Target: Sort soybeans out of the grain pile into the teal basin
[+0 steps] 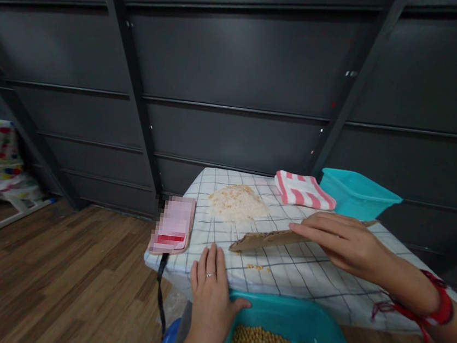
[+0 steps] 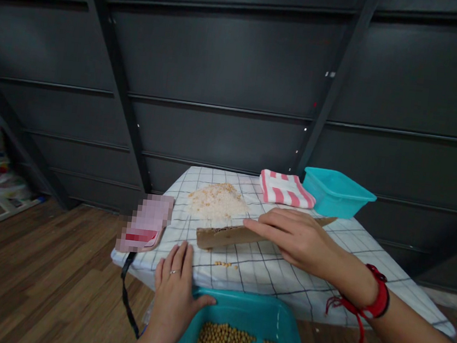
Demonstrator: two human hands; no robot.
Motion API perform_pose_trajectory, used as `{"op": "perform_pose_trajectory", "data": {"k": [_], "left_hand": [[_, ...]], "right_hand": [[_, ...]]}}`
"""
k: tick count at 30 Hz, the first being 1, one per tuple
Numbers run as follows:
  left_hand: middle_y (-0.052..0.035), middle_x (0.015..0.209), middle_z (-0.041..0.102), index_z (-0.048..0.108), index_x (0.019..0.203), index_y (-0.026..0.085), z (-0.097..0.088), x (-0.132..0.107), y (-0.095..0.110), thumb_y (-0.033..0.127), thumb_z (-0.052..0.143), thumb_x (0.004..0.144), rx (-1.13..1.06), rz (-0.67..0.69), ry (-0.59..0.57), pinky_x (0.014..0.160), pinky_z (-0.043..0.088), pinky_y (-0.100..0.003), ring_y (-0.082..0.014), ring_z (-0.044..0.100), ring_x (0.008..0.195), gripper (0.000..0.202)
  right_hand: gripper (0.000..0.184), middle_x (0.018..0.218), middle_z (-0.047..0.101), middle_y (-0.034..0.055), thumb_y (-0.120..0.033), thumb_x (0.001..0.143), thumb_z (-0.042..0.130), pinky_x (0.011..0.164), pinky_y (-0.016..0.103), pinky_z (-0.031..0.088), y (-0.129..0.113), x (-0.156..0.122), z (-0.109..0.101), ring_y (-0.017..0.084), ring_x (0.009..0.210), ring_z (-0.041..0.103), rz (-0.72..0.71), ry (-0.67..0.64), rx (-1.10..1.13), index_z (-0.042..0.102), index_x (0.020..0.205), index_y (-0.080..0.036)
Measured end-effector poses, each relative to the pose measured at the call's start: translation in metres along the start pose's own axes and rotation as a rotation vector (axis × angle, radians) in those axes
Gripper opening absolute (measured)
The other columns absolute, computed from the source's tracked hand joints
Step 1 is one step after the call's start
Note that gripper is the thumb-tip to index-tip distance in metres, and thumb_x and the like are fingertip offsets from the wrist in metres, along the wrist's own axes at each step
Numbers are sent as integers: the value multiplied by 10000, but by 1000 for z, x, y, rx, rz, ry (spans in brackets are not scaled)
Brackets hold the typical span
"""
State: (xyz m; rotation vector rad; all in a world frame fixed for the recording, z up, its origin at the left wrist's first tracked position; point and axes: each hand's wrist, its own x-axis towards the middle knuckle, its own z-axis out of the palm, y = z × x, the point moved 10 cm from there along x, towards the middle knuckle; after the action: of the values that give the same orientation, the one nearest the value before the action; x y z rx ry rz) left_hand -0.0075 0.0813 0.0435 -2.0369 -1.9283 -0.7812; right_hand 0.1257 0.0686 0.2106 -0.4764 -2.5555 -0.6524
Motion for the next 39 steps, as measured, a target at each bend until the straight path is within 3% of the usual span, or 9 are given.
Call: {"op": "perform_pose_trajectory", "data": {"k": [6,11,16,21,29,35,39], "left_hand": [[-187,1282,373,197,1273,81,-5,0,-1,407,708,475,2,-43,39,950,265,-536,-334,281,1188,1002],[-194,1291,357,176,1283,91,0,0,1,458,685,491,-4,9,-2,930,286,-538,-341,282,1186,1011],[-194,1285,366,194,1273,71,-2,1,1,444,701,473,21,-23,19,947,270,-528,-335,277,1186,1018],[-195,1290,356,173,1282,83,2,1,2,464,680,491,5,8,-2,922,296,-541,-340,282,1181,1014],[-195,1289,357,172,1285,95,2,0,1,470,670,504,1,12,1,917,294,-551,-348,294,1177,999],[-194,1290,358,177,1280,74,2,0,2,485,674,492,30,16,2,919,297,-545,-349,293,1174,1019],[-194,1285,364,179,1280,79,2,0,2,494,665,501,32,23,4,923,295,-537,-345,299,1173,1008]], "right_hand": [[400,868,589,48,-19,789,316,690,254,461,-1,-4,6,121,817,535,-21,-35,33,461,1124,-184],[369,838,594,42,-14,788,313,671,230,453,-2,-10,-4,112,780,538,-39,-41,31,479,1072,-180],[365,827,601,37,-23,785,319,671,229,457,1,-14,-15,112,772,548,-28,6,-2,466,1069,-199],[356,843,606,45,-20,780,328,672,222,462,0,-17,-11,111,777,554,-23,-5,-3,482,1056,-185],[469,860,603,29,-29,787,334,703,244,464,5,-29,-15,116,819,560,18,8,43,399,1196,-248],[346,837,606,41,-34,794,337,675,226,465,-3,-17,-14,110,779,558,0,20,27,482,1064,-195],[383,833,605,33,-12,784,316,666,213,468,-5,-22,-11,103,781,555,20,-43,62,488,1064,-210]]}}
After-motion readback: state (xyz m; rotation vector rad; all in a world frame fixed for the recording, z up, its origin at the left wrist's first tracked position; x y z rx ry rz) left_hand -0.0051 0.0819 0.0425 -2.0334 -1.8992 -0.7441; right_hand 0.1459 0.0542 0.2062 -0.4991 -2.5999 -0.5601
